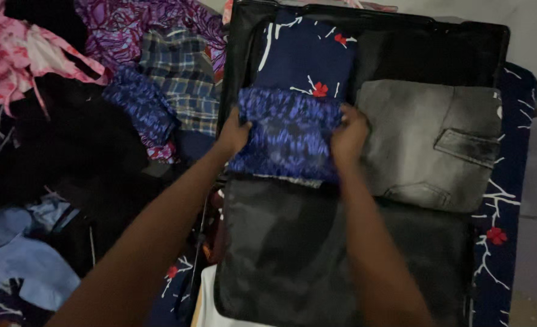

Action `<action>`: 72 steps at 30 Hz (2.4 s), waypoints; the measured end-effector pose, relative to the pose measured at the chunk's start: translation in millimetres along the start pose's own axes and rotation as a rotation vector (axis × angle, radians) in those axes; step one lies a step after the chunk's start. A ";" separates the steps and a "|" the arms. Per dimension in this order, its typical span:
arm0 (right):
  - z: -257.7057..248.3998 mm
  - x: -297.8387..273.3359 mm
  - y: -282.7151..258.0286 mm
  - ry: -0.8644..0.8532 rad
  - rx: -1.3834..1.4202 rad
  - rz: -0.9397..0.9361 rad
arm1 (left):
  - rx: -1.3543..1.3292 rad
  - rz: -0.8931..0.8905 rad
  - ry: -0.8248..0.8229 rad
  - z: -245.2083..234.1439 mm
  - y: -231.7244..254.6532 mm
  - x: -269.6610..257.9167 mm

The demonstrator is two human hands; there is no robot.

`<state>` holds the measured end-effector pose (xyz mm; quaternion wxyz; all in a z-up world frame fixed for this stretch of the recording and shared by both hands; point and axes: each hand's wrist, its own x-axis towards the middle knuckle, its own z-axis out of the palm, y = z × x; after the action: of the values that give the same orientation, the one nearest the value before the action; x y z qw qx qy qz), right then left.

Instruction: The person packs a suitcase by folding and placing various articles of clothing including pants, shirts, and a denim jacket into the bag.

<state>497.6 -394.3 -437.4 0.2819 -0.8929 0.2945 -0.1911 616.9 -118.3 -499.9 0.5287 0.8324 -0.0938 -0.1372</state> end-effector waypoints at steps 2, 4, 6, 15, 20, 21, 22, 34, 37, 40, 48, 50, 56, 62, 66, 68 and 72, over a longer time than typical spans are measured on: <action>-1.3 -19.4 -7.7 -0.112 -0.134 0.115 | 0.050 -0.255 -0.133 2.8 -19.0 -9.5; 3.5 -31.4 -6.1 -0.163 -0.189 -0.115 | -0.006 -0.066 -0.091 9.0 -30.1 -23.3; 10.2 -32.1 -3.0 -0.153 -0.207 -0.123 | -0.059 0.131 -0.046 6.6 -25.8 -27.4; 14.6 -69.4 -60.9 0.023 -0.146 -0.455 | 0.451 0.246 0.152 4.8 72.2 -87.5; 34.7 -58.4 -51.5 -0.305 -0.288 -0.343 | 0.735 0.101 -0.344 10.3 62.1 -65.2; 40.3 -58.3 -44.6 -0.284 -0.268 -0.360 | 0.735 0.094 -0.343 12.9 56.6 -60.6; 46.9 -57.2 -38.7 -0.260 -0.248 -0.376 | 0.716 0.133 -0.331 16.0 51.9 -55.3; 96.7 -42.0 -13.2 -0.334 -0.467 -0.312 | 0.829 0.035 -0.465 29.5 24.2 -5.0; 100.0 -41.0 -9.7 -0.354 -0.457 -0.316 | 0.935 -0.025 -0.497 30.8 47.2 -9.2; 104.0 -38.5 -4.6 -0.352 -0.462 -0.336 | 1.264 0.040 -0.434 14.4 72.8 -23.5; 89.5 -29.0 -17.0 -0.564 -0.457 -0.224 | 1.498 0.298 -0.281 -70.7 65.7 -91.0; 81.5 -30.9 -28.9 -0.688 -0.463 -0.112 | 1.506 0.262 -0.293 -77.9 59.6 -129.1; 27.2 -165.9 -59.8 -0.829 -0.504 0.100 | 0.910 0.025 -0.118 -111.1 42.2 -271.3; -79.1 -377.7 -95.0 -0.611 -0.535 0.162 | 1.277 -0.291 -0.583 -172.2 -10.6 -424.3; -103.7 -441.4 -96.1 -1.019 -0.545 0.314 | 1.198 -0.310 -0.268 -190.9 -58.0 -472.6; -106.4 -456.2 -97.8 -1.182 -0.523 0.379 | 1.156 -0.274 -0.224 -198.0 -69.4 -470.1; -86.6 -454.1 -111.2 -1.002 -0.640 0.031 | 0.914 -0.197 -0.355 -222.1 -53.0 -427.8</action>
<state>158.0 -66.2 -381.9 0.1060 -0.9105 0.1818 0.3559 286.1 222.8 -403.0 0.0703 0.9477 -0.1536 -0.2709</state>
